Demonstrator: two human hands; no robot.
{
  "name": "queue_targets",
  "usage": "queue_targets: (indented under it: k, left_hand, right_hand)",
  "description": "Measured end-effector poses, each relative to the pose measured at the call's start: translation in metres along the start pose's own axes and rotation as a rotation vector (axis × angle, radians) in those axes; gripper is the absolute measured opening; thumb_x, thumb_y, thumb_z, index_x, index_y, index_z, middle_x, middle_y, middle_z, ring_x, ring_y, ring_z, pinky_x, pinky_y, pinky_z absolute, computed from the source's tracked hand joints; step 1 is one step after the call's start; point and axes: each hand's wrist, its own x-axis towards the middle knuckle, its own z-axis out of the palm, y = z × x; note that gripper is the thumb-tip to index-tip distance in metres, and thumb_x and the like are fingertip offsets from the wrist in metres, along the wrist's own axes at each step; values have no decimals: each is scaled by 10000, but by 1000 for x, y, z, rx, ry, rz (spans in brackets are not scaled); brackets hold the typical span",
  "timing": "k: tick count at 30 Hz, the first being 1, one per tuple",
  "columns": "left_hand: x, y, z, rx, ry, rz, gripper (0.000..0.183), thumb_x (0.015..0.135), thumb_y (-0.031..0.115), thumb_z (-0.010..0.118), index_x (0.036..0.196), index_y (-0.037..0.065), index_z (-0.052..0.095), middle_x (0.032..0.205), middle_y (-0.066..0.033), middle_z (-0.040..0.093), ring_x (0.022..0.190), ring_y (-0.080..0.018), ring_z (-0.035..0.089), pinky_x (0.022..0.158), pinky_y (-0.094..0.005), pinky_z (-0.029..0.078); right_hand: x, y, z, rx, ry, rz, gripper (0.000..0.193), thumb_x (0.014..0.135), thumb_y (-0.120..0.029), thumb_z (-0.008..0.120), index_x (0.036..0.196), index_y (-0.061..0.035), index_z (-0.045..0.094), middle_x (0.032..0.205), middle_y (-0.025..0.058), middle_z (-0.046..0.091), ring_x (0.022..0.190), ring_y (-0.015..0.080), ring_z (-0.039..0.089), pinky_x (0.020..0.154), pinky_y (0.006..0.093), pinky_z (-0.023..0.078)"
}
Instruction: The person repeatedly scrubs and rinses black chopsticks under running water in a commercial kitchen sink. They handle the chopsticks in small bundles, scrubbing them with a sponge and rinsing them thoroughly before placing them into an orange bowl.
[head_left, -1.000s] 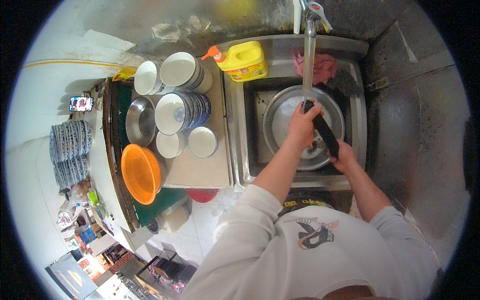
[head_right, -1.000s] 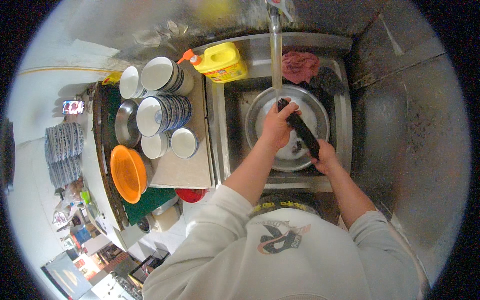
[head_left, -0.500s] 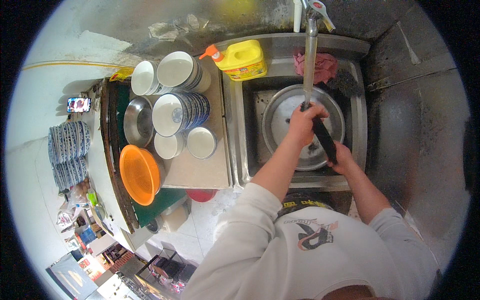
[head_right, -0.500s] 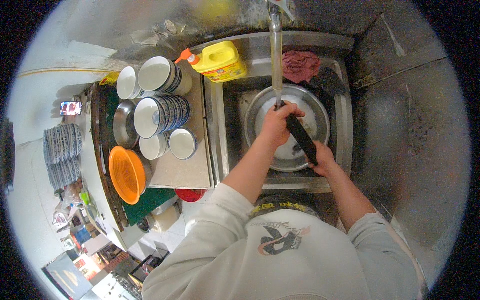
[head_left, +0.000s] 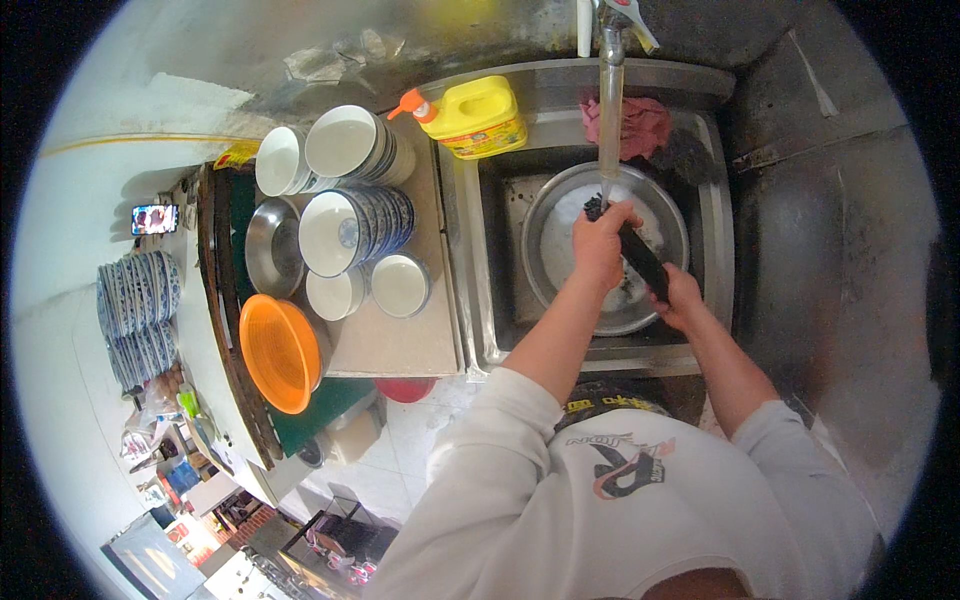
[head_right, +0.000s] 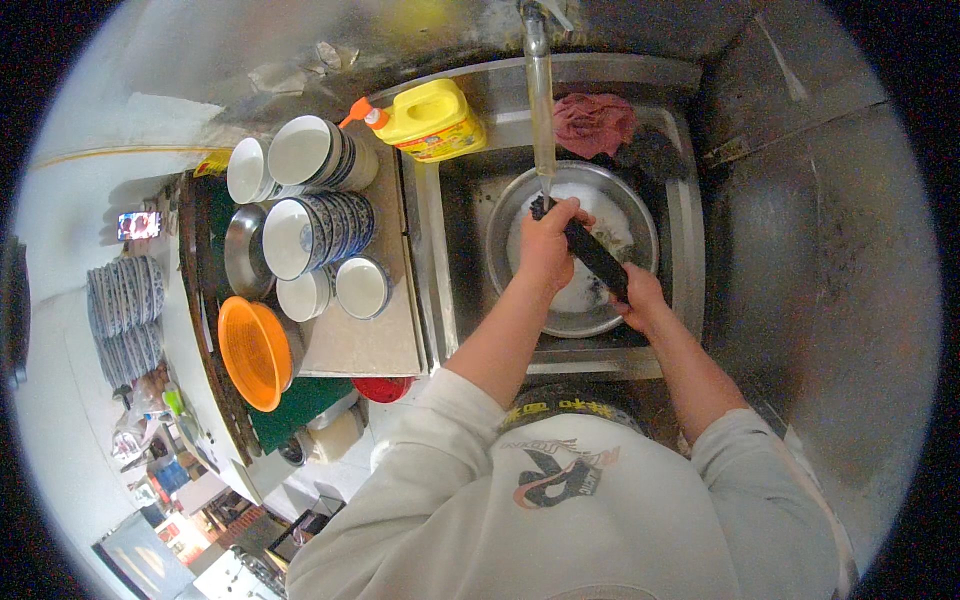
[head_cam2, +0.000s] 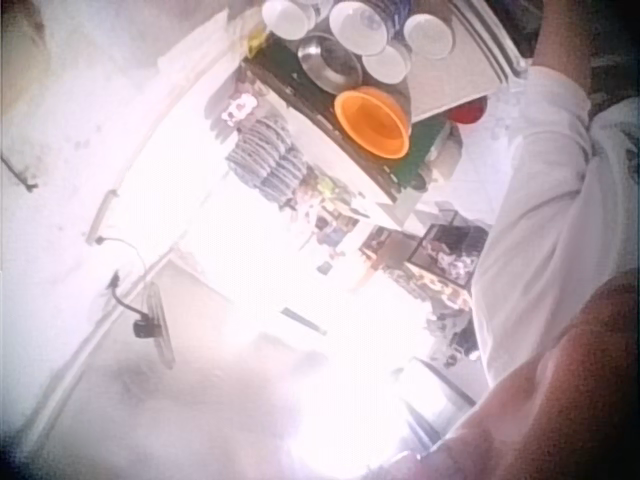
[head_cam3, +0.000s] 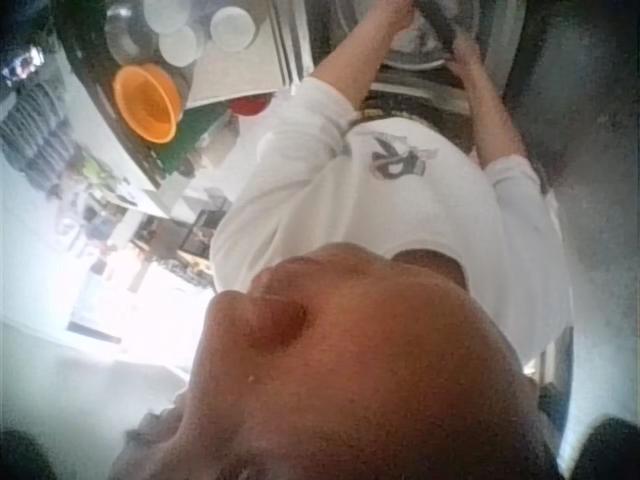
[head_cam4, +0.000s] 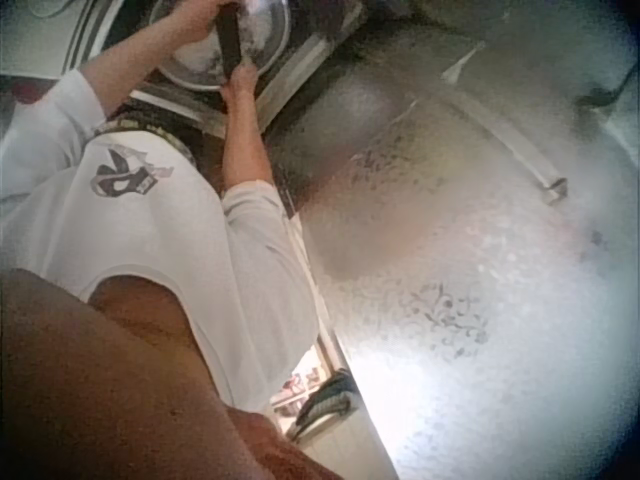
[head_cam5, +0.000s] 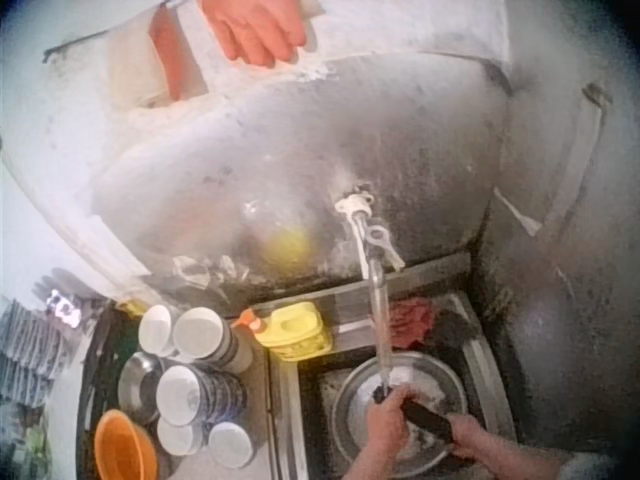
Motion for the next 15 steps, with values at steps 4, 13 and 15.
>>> queue_targets:
  k: [4, 13, 15]
  left_hand:
    - [-1, -19, -6, 14, 21, 77, 122, 843, 134, 656, 872, 43, 579, 812, -111, 634, 808, -244, 625, 759, -366, 488]
    - [28, 34, -62, -351, 11, 124, 54, 789, 15, 565, 770, 54, 533, 752, -110, 567, 802, -296, 607, 885, -497, 486]
    - [17, 47, -48, -315, 52, 150, 110, 773, 1, 516, 806, 98, 476, 750, -99, 563, 813, -309, 583, 927, -544, 452]
  right_hand:
    - [10, -5, 5, -23, 40, -98, 275, 982, -319, 436, 927, -78, 557, 710, 66, 560, 531, 159, 519, 370, 281, 319]
    - [-9, -38, 24, -58, -146, -239, 523, 1022, -403, 433, 1429, -75, 409, 1409, 103, 436, 1223, 271, 476, 888, 439, 517]
    - [7, -24, 1, -91, -59, -228, 519, 1008, -354, 494, 1430, -66, 404, 1430, 109, 423, 1197, 257, 496, 851, 406, 535]
